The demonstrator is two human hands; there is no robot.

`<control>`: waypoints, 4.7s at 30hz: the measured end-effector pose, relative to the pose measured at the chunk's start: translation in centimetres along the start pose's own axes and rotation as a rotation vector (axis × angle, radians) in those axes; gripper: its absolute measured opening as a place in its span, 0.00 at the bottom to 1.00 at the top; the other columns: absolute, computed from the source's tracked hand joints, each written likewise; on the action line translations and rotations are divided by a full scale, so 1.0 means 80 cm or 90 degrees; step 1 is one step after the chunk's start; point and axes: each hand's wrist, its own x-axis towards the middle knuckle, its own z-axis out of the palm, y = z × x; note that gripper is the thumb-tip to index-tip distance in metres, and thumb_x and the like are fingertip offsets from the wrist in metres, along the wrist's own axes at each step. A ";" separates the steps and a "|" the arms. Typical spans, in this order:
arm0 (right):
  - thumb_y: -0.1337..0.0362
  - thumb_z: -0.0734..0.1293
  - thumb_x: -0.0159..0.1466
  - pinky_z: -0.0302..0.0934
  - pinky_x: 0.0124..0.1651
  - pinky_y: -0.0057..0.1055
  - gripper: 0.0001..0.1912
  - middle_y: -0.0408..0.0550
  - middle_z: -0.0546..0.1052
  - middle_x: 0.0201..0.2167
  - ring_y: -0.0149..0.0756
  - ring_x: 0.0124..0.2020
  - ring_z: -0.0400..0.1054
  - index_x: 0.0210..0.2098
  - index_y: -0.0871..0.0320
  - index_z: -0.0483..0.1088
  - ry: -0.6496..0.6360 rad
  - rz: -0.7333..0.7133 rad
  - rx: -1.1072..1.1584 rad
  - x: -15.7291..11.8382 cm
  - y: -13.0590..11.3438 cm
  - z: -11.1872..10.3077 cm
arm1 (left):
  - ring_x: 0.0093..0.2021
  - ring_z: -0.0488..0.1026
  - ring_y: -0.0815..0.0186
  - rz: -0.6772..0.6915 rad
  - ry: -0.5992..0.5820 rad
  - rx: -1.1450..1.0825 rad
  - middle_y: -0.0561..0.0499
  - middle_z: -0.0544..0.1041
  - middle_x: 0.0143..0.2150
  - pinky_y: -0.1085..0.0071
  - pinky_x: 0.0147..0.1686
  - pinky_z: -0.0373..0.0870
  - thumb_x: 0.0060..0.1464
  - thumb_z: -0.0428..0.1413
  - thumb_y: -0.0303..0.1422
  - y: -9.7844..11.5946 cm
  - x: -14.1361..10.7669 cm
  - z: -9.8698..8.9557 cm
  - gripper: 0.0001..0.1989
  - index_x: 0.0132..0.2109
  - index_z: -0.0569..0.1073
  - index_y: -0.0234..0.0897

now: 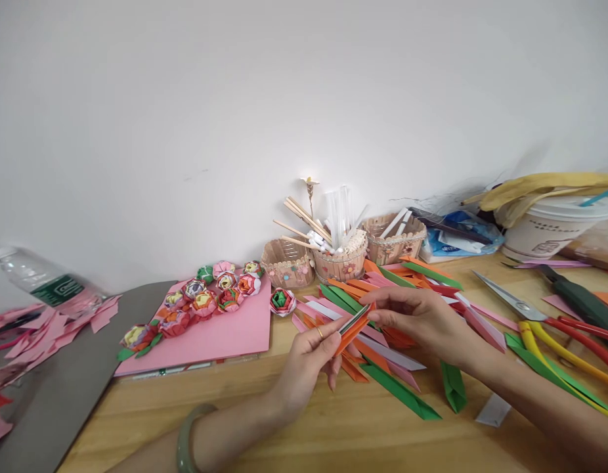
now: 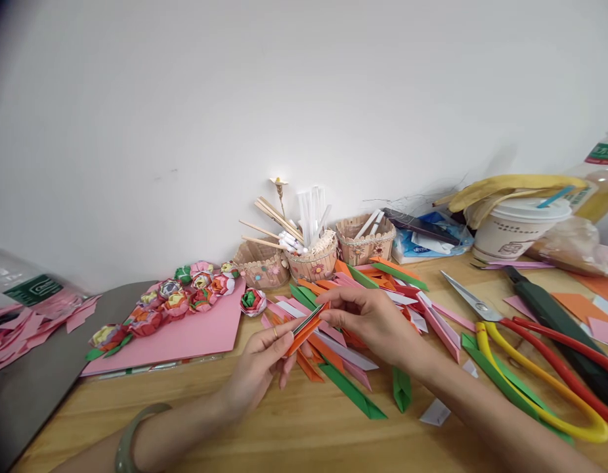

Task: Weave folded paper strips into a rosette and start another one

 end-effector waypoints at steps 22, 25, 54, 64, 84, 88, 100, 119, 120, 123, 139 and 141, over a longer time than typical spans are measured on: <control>0.59 0.64 0.56 0.61 0.28 0.29 0.15 0.43 0.75 0.24 0.34 0.26 0.68 0.42 0.58 0.67 0.063 0.064 -0.056 -0.006 -0.002 0.015 | 0.19 0.58 0.74 0.073 0.134 0.147 0.58 0.61 0.20 0.79 0.17 0.60 0.52 0.51 0.42 0.006 -0.004 0.006 0.17 0.43 0.71 0.34; 0.59 0.62 0.57 0.60 0.28 0.29 0.15 0.44 0.75 0.24 0.35 0.26 0.68 0.43 0.59 0.67 0.065 0.072 -0.078 -0.006 -0.005 0.016 | 0.21 0.60 0.72 0.073 0.147 0.124 0.57 0.62 0.20 0.78 0.19 0.61 0.52 0.51 0.41 0.004 -0.003 0.004 0.17 0.43 0.70 0.33; 0.71 0.60 0.58 0.59 0.31 0.31 0.11 0.47 0.70 0.34 0.37 0.33 0.65 0.38 0.53 0.70 -0.065 -0.197 -0.518 -0.018 -0.013 0.021 | 0.28 0.68 0.69 0.084 0.191 0.085 0.50 0.73 0.32 0.75 0.26 0.67 0.52 0.52 0.39 0.001 0.002 -0.001 0.16 0.45 0.72 0.35; 0.70 0.56 0.65 0.58 0.43 0.36 0.12 0.50 0.71 0.40 0.39 0.44 0.61 0.33 0.58 0.70 -0.182 -0.372 -0.509 -0.013 -0.013 0.024 | 0.49 0.69 0.61 0.149 0.187 0.155 0.47 0.75 0.46 0.66 0.51 0.62 0.54 0.51 0.34 0.012 0.002 0.004 0.12 0.44 0.73 0.36; 0.63 0.58 0.64 0.61 0.37 0.31 0.11 0.47 0.76 0.34 0.36 0.35 0.68 0.35 0.55 0.72 -0.150 -0.175 -0.285 -0.010 -0.027 0.009 | 0.43 0.73 0.60 0.132 0.194 0.100 0.47 0.78 0.41 0.68 0.43 0.68 0.51 0.54 0.35 0.011 0.000 0.005 0.13 0.43 0.75 0.36; 0.57 0.61 0.61 0.59 0.30 0.29 0.11 0.44 0.76 0.27 0.34 0.28 0.67 0.34 0.53 0.73 -0.063 -0.062 -0.274 -0.007 -0.023 0.005 | 0.40 0.73 0.61 0.101 0.163 0.095 0.47 0.79 0.42 0.70 0.36 0.70 0.50 0.55 0.35 0.011 -0.001 0.005 0.15 0.45 0.75 0.38; 0.54 0.63 0.58 0.54 0.21 0.26 0.13 0.44 0.75 0.23 0.32 0.22 0.64 0.30 0.55 0.73 0.001 0.060 -0.283 -0.005 -0.023 -0.006 | 0.34 0.72 0.65 0.100 0.210 0.081 0.49 0.78 0.31 0.71 0.36 0.70 0.50 0.55 0.36 0.005 -0.002 0.000 0.16 0.46 0.75 0.39; 0.55 0.63 0.60 0.58 0.29 0.27 0.11 0.44 0.73 0.28 0.32 0.27 0.64 0.33 0.56 0.67 0.096 -0.040 -0.105 -0.008 -0.014 0.014 | 0.26 0.67 0.70 0.056 0.135 -0.026 0.51 0.72 0.22 0.73 0.28 0.68 0.48 0.57 0.38 0.002 -0.001 0.001 0.18 0.46 0.75 0.36; 0.55 0.63 0.60 0.58 0.29 0.27 0.11 0.44 0.72 0.27 0.32 0.27 0.64 0.32 0.57 0.68 0.097 -0.040 -0.110 -0.008 -0.013 0.015 | 0.26 0.67 0.69 0.053 0.118 -0.033 0.51 0.72 0.23 0.72 0.28 0.68 0.48 0.57 0.38 0.002 -0.002 0.001 0.19 0.46 0.75 0.36; 0.55 0.64 0.59 0.57 0.26 0.26 0.11 0.43 0.71 0.24 0.30 0.24 0.62 0.30 0.57 0.67 0.095 -0.045 -0.121 -0.008 -0.011 0.019 | 0.26 0.67 0.69 0.040 0.081 -0.049 0.51 0.72 0.23 0.72 0.28 0.67 0.46 0.59 0.39 0.004 -0.003 0.004 0.21 0.47 0.74 0.34; 0.56 0.64 0.60 0.62 0.29 0.29 0.12 0.44 0.72 0.27 0.33 0.28 0.66 0.39 0.56 0.66 0.100 -0.099 -0.115 -0.006 -0.001 0.020 | 0.21 0.61 0.74 0.058 0.119 -0.095 0.54 0.69 0.18 0.76 0.21 0.59 0.44 0.60 0.36 0.005 -0.001 0.004 0.16 0.42 0.77 0.36; 0.59 0.62 0.61 0.62 0.31 0.29 0.09 0.45 0.73 0.29 0.34 0.29 0.67 0.39 0.56 0.67 0.113 -0.131 -0.204 -0.004 0.002 0.019 | 0.20 0.60 0.75 0.067 0.169 -0.099 0.55 0.67 0.18 0.77 0.21 0.57 0.44 0.60 0.36 0.005 0.001 0.003 0.16 0.42 0.77 0.37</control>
